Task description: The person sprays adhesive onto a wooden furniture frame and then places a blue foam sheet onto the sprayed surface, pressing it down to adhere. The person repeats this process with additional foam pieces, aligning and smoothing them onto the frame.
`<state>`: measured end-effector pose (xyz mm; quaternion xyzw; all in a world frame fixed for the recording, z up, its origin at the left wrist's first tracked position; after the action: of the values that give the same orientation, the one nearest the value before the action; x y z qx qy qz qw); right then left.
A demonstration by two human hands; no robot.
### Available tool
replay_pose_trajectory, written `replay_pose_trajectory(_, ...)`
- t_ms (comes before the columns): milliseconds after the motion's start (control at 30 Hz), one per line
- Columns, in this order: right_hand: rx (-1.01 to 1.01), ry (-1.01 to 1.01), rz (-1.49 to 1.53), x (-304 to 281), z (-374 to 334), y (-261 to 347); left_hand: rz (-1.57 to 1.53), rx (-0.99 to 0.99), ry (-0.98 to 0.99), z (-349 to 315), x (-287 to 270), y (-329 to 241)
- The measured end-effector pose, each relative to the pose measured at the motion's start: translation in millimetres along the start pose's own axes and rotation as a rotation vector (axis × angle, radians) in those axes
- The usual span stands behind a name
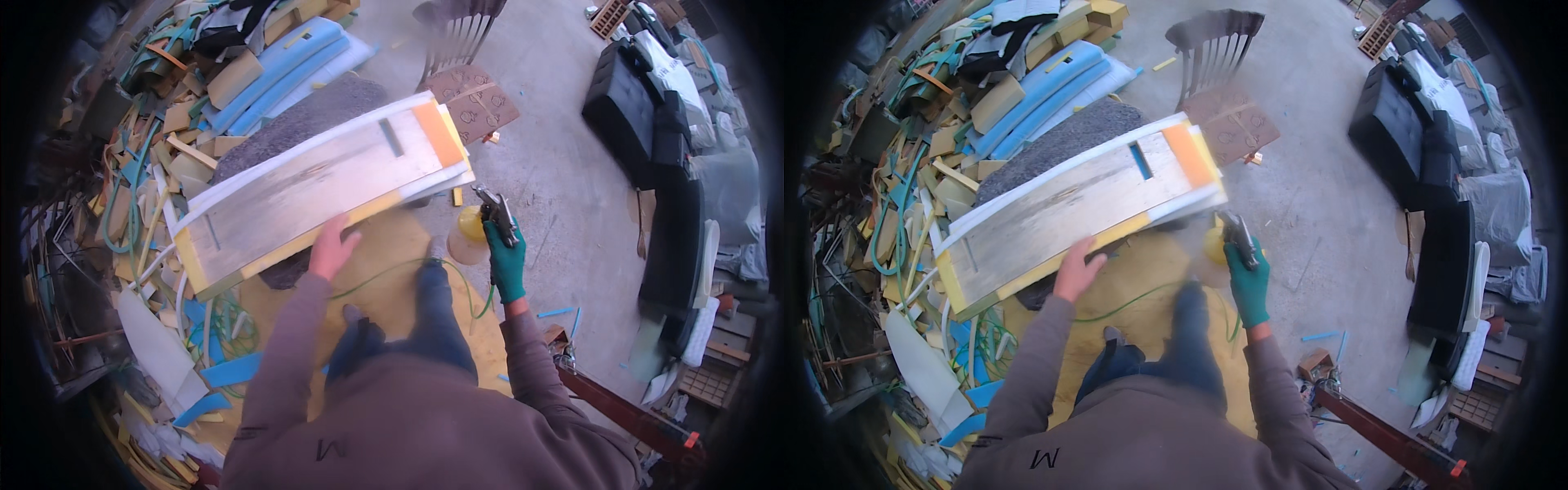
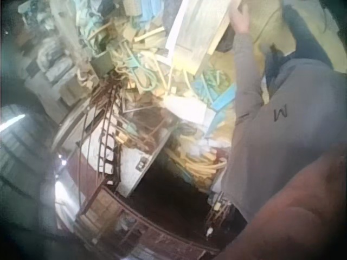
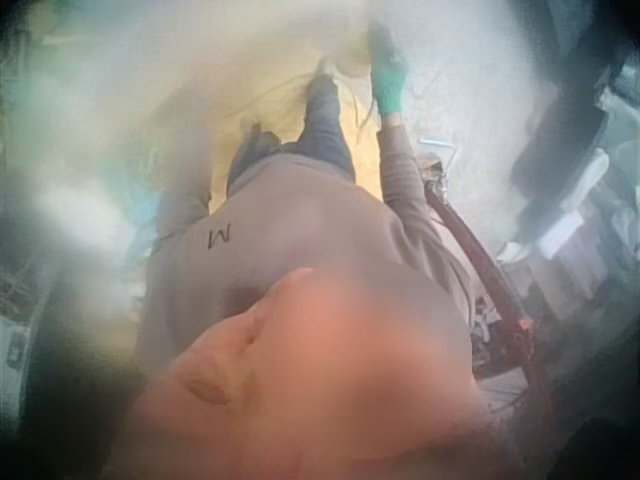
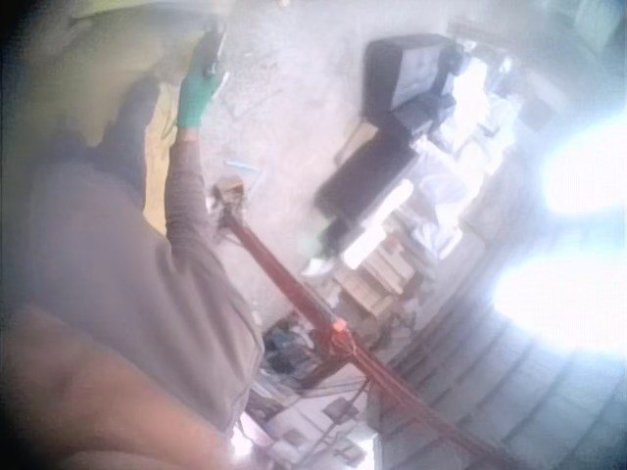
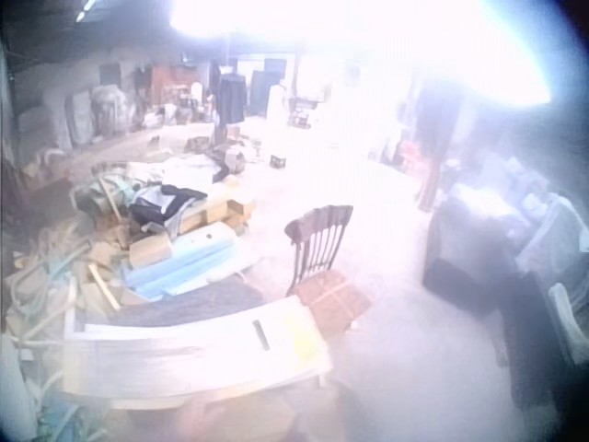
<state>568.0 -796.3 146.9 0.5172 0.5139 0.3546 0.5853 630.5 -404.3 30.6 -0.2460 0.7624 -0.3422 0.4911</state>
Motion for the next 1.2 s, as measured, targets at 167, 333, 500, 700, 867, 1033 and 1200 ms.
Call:
replay_pose_trajectory(167,-0.119,0.035,-0.076,73.6,-31.7,3.2,-0.215,-0.265,0.192,-216.9,-11.3,131.4)
replay_pose_trajectory(333,-0.108,0.055,-0.286,112.6,-40.3,-4.2,0.082,-0.758,0.255,-473.4,-41.9,284.6)
replay_pose_trajectory(500,-0.138,0.068,-0.383,124.8,-35.3,1.8,0.348,-0.961,0.605,-644.2,-47.8,308.9)
replay_pose_trajectory(700,-0.091,0.072,-0.285,108.4,-22.0,7.2,-0.076,-0.926,0.445,-651.5,21.9,226.7)
replay_pose_trajectory(867,-0.083,0.018,-0.316,79.6,-7.7,-4.8,-0.005,-0.516,0.12,-593.8,61.4,162.3)
replay_pose_trajectory(1033,-0.163,-0.018,-0.364,42.2,14.6,-19.9,-0.208,-0.716,0.11,-541.1,66.9,150.8)
replay_pose_trajectory(1200,-0.122,-0.067,-0.28,17.8,30.2,-29.5,-0.566,-0.966,-0.038,-536.5,74.0,133.9)
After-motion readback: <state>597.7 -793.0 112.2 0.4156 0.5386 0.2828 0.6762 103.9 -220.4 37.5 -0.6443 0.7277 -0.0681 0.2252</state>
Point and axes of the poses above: each hand's wrist, its own z-axis towards the middle knuckle, its own x-axis out of the palm, y = z × x, the point moved 1 cm from there along z, towards the middle knuckle, and after that the axes turned 12 degrees about y, right-handed, at the moved point
